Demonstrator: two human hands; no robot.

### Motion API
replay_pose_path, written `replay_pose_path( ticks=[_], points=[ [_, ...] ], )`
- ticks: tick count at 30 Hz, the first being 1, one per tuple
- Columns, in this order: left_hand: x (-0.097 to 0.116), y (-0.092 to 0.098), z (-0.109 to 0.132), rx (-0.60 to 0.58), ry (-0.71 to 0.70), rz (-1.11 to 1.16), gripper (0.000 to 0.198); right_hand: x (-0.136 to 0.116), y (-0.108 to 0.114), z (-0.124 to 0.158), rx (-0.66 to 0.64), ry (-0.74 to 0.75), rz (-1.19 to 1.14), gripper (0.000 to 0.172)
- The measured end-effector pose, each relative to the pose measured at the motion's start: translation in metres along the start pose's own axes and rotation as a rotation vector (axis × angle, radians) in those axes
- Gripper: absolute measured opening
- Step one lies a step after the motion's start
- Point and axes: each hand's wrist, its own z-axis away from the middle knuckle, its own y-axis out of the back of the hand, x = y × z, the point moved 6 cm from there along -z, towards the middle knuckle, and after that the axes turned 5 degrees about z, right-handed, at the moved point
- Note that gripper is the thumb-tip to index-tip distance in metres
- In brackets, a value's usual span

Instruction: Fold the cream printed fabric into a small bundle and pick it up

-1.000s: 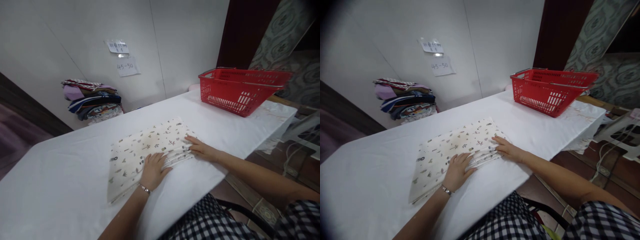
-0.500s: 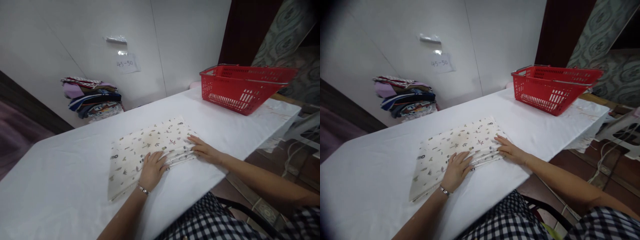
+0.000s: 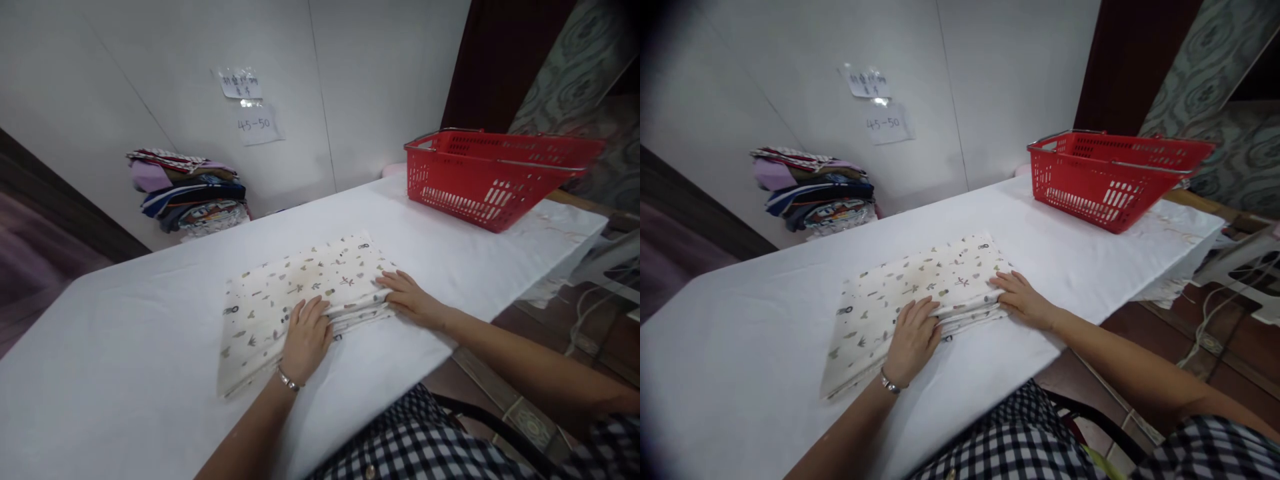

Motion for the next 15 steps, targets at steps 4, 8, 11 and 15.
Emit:
replay_pose_path(
  ticks=[4,8,11,15],
  points=[
    [0.007,-0.002,0.010,-0.026,-0.055,0.014,0.020,-0.005,0.002,0.004,-0.015,0.038,0.143,0.020],
    [0.010,-0.004,0.015,-0.033,-0.074,0.024,0.021,-0.009,0.003,0.011,-0.004,0.046,0.149,0.022],
    [0.011,-0.003,0.014,-0.011,-0.036,0.013,0.019,-0.010,0.001,0.016,-0.004,0.027,0.166,0.022],
    [0.013,-0.004,0.014,-0.019,-0.052,0.017,0.020,-0.014,-0.006,0.019,-0.065,0.053,0.161,0.024]
  ],
)
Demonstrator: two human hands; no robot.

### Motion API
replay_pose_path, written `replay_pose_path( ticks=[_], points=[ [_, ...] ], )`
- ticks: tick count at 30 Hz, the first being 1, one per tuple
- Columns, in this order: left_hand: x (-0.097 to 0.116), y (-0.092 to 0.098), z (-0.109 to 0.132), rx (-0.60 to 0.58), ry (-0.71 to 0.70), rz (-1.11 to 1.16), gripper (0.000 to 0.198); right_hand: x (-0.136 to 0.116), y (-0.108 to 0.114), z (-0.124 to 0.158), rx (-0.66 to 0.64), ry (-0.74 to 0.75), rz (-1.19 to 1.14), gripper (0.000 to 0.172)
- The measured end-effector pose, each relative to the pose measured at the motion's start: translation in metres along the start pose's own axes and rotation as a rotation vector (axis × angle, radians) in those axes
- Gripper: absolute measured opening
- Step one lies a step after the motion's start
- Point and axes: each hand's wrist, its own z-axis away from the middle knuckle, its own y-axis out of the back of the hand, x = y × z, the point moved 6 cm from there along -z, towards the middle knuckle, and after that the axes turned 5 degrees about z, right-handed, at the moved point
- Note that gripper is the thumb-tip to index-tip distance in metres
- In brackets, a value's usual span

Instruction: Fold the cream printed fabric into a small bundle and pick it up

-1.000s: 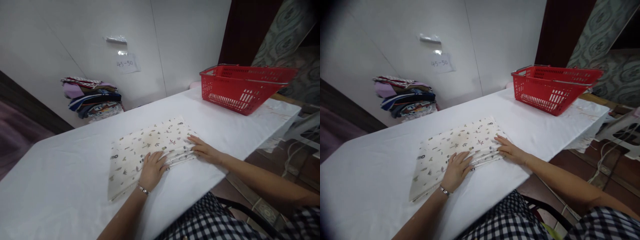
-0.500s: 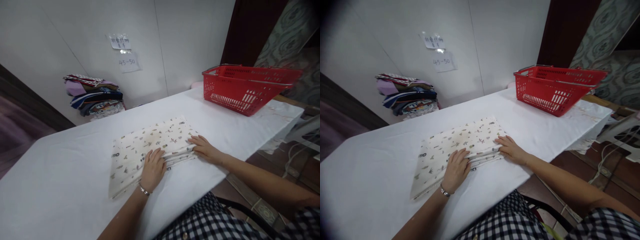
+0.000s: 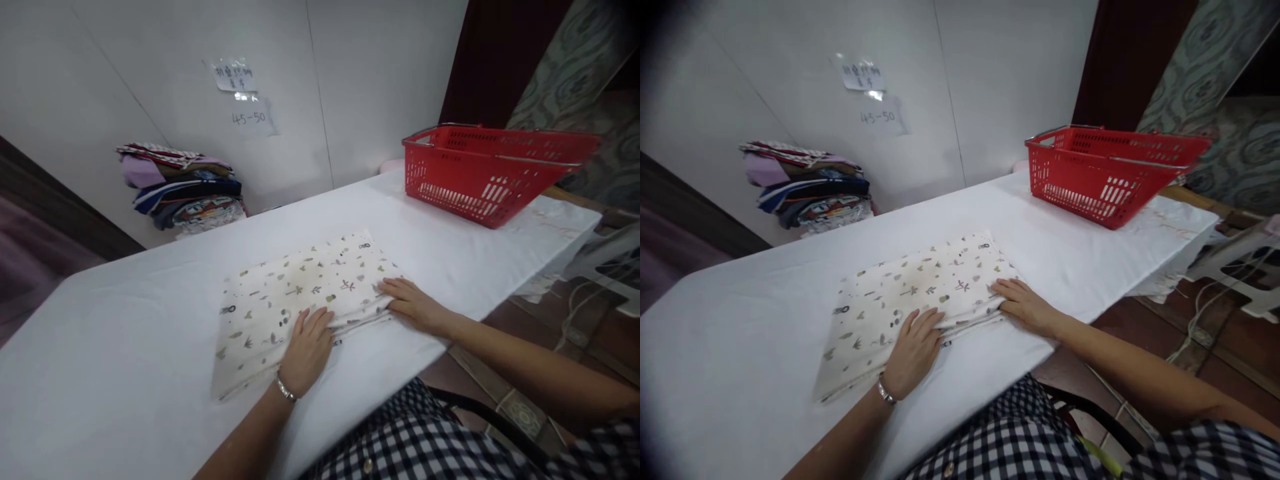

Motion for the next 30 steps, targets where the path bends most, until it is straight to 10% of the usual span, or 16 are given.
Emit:
replay_pose_path(
  ticks=[16,30],
  points=[
    [-0.022,-0.011,-0.006,-0.204,0.223,0.239,0.014,0.005,-0.003,-0.009,0.049,0.016,-0.223,0.016],
    [-0.002,-0.002,0.001,-0.065,0.010,0.117,0.009,0.000,0.005,0.004,0.078,0.089,-0.032,0.020]
  ],
)
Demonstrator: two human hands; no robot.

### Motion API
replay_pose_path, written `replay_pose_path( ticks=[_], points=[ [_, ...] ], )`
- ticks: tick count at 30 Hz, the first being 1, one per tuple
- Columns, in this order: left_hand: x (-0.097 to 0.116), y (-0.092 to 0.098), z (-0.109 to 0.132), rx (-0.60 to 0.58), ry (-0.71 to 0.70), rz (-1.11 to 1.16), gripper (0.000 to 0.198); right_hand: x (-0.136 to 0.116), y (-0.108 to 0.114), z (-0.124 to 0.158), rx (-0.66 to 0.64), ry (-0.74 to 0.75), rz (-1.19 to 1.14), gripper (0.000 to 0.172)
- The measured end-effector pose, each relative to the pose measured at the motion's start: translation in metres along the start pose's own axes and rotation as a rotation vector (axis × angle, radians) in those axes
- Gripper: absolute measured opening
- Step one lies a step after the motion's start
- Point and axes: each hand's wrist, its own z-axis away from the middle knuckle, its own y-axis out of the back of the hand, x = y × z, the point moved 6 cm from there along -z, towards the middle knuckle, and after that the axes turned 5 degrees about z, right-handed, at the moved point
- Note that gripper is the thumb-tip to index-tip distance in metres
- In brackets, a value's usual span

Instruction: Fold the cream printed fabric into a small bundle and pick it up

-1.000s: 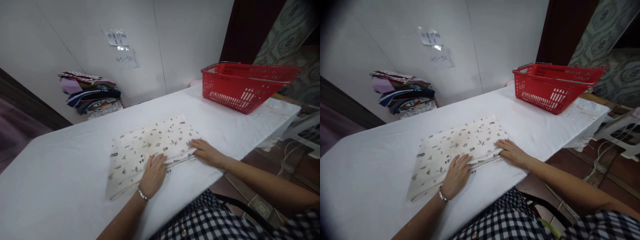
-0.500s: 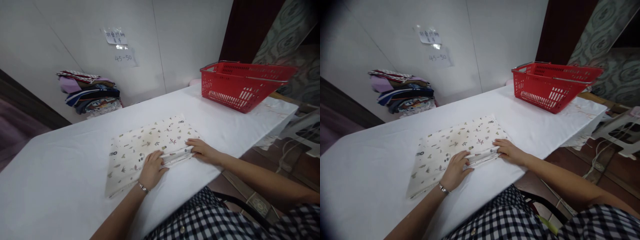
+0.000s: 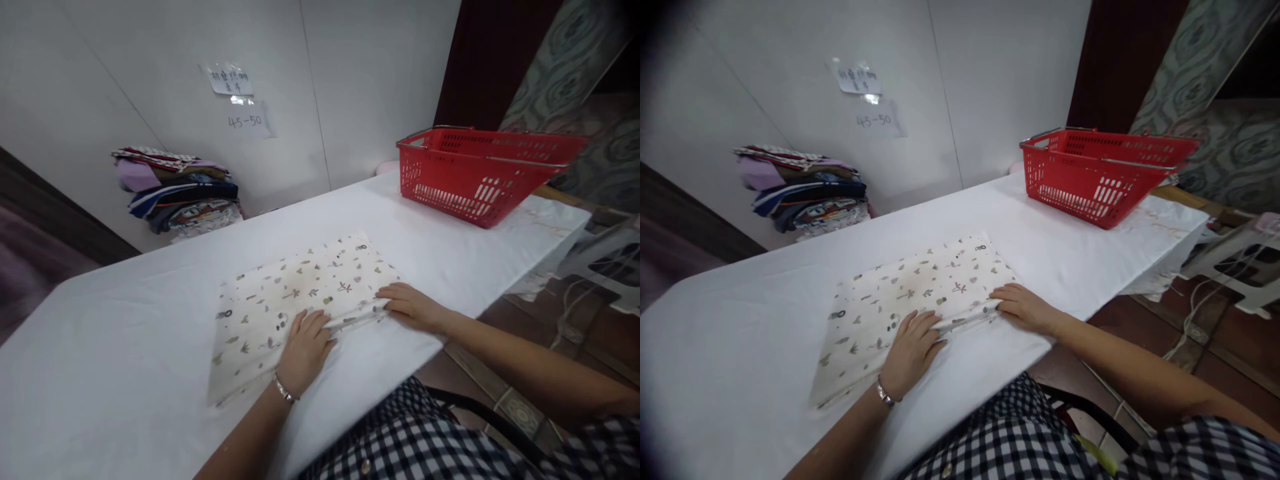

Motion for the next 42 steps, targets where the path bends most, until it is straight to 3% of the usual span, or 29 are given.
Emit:
replay_pose_path(
  ticks=[5,9,18,25,31,33,37,39,42],
  points=[
    [0.001,0.003,0.008,0.018,-0.073,-0.101,0.016,-0.001,0.000,0.005,-0.048,0.021,0.022,0.025],
    [0.001,0.006,0.009,0.004,-0.013,-0.160,0.020,-0.001,0.000,0.002,-0.069,-0.024,0.041,0.026],
    [-0.005,0.011,0.017,-0.098,0.070,-0.293,0.035,0.014,0.011,0.002,-0.255,-0.055,0.050,0.035],
    [0.000,-0.003,0.024,-0.040,0.051,-0.267,0.032,0.033,0.017,0.003,-0.114,-0.110,0.137,0.031],
    [0.005,-0.007,0.035,-0.085,0.013,-0.263,0.038,0.027,0.016,0.016,-0.278,-0.172,-0.005,0.031],
    [0.009,-0.007,0.038,-0.084,-0.034,-0.286,0.042,0.021,0.022,0.007,-0.250,-0.224,-0.064,0.030],
    [0.019,-0.010,0.043,-0.083,-0.082,-0.313,0.058,-0.005,0.029,-0.039,-0.059,-0.215,-0.196,0.026],
    [0.022,-0.009,0.045,-0.101,-0.079,-0.307,0.060,-0.020,0.016,-0.060,-0.060,-0.198,-0.199,0.034],
    [0.021,-0.001,0.055,-0.139,-0.071,-0.281,0.060,-0.033,-0.024,-0.068,-0.226,-0.205,-0.126,0.056]
  ],
)
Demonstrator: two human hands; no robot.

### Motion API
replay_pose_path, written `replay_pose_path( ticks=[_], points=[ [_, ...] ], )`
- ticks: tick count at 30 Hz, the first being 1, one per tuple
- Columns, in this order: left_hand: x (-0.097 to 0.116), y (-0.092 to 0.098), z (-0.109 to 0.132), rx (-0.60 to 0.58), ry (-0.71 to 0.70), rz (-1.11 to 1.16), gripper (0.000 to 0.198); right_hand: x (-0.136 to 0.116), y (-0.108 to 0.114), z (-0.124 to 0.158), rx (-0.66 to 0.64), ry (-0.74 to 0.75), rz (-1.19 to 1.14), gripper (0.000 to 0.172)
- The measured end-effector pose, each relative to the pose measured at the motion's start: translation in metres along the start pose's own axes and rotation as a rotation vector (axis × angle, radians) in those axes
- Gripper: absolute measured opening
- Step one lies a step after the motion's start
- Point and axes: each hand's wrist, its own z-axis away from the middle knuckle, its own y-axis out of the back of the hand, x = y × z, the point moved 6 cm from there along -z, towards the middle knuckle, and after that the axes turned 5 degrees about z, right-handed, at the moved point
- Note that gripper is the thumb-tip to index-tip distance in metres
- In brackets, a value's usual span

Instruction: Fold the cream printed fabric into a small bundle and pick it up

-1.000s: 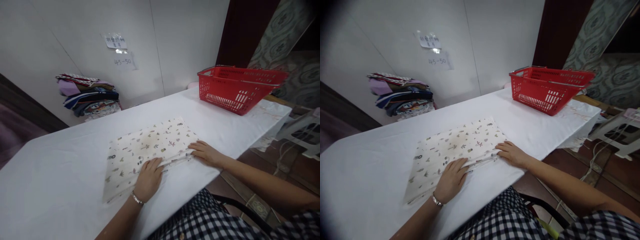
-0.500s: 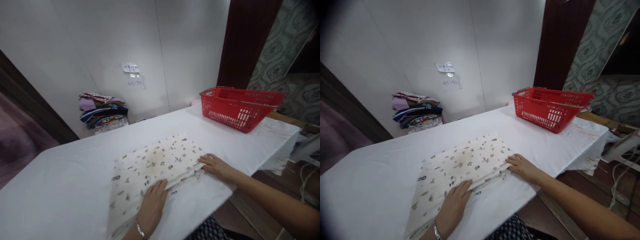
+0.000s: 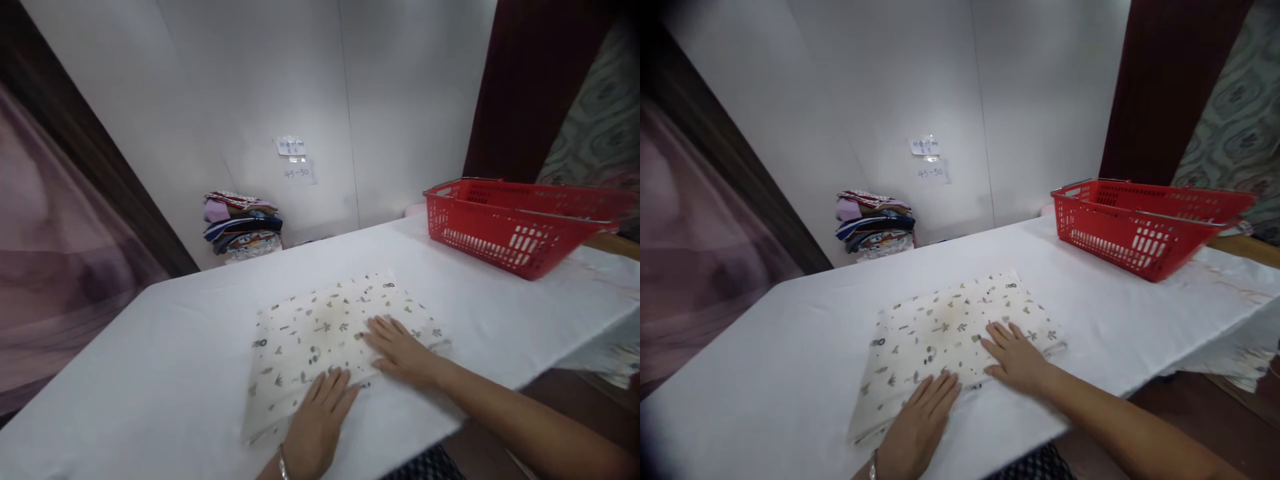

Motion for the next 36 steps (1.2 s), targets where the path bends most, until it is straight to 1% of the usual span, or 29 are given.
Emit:
replay_pose_path(
  ticks=[1,3,4,5,6,7,8,10,11,12,13,15,18,20,21,23,25,27,29,31,34,36],
  points=[
    [-0.003,0.003,0.007,-0.001,0.007,0.013,0.057,0.000,-0.012,0.001,-0.040,-0.004,0.027,0.059],
    [-0.014,0.012,0.026,0.026,0.058,0.039,0.051,0.004,-0.026,0.006,-0.061,0.002,0.052,0.060],
    [-0.023,0.017,0.038,0.051,0.117,0.052,0.046,0.007,-0.029,0.009,-0.065,0.008,0.048,0.059],
    [-0.034,0.022,0.050,0.071,0.211,0.069,0.038,0.008,-0.030,0.010,-0.079,0.013,0.034,0.059],
    [-0.048,0.026,0.062,0.081,0.340,0.092,0.031,0.009,-0.028,0.010,-0.098,0.011,0.015,0.058],
    [-0.064,0.030,0.076,0.082,0.505,0.116,0.028,0.009,-0.025,0.007,-0.117,0.004,-0.004,0.058],
    [-0.080,0.033,0.090,0.074,0.686,0.140,0.029,0.008,-0.020,0.003,-0.122,-0.007,-0.017,0.057],
    [-0.110,0.037,0.115,0.049,1.029,0.193,0.035,0.001,-0.008,-0.010,-0.078,-0.022,-0.022,0.057],
    [-0.122,0.038,0.124,0.048,1.160,0.235,0.039,-0.003,-0.004,-0.017,-0.042,-0.027,-0.015,0.058],
    [-0.131,0.038,0.131,0.055,1.269,0.292,0.045,-0.008,-0.003,-0.023,-0.019,-0.028,-0.006,0.059],
    [-0.138,0.037,0.135,0.065,1.346,0.365,0.052,-0.013,-0.006,-0.028,-0.020,-0.027,-0.002,0.061],
    [-0.146,0.031,0.137,0.093,1.444,0.542,0.064,-0.020,-0.020,-0.034,-0.075,-0.019,-0.002,0.064],
    [-0.146,0.020,0.131,0.128,1.485,0.759,0.075,-0.025,-0.041,-0.034,-0.139,-0.006,-0.002,0.065],
    [-0.145,0.014,0.126,0.103,1.496,0.806,0.076,-0.025,-0.045,-0.033,-0.151,-0.016,-0.004,0.064],
    [-0.146,0.012,0.125,0.080,1.498,0.804,0.074,-0.023,-0.045,-0.032,-0.158,-0.023,-0.008,0.064],
    [-0.148,0.010,0.124,0.051,1.501,0.790,0.062,-0.017,-0.039,-0.029,-0.146,-0.033,0.001,0.064],
    [-0.150,0.009,0.122,0.028,1.466,0.775,0.046,-0.005,-0.031,-0.021,-0.076,-0.059,0.054,0.063],
    [-0.151,0.010,0.118,-0.013,1.391,0.731,0.033,0.012,-0.026,-0.009,-0.005,-0.128,0.132,0.064],
    [-0.150,0.013,0.113,-0.053,1.325,0.672,0.029,0.028,-0.026,0.005,0.011,-0.209,0.185,0.065],
    [-0.148,0.017,0.110,-0.073,1.324,0.607,0.026,0.037,-0.027,0.015,-0.001,-0.257,0.206,0.066],
    [-0.146,0.021,0.109,-0.043,1.371,0.559,0.022,0.043,-0.024,0.018,-0.047,-0.269,0.177,0.064],
    [-0.146,0.017,0.111,0.026,1.400,0.665,0.022,0.051,-0.017,0.018,-0.056,-0.296,0.163,0.063]
  ],
)
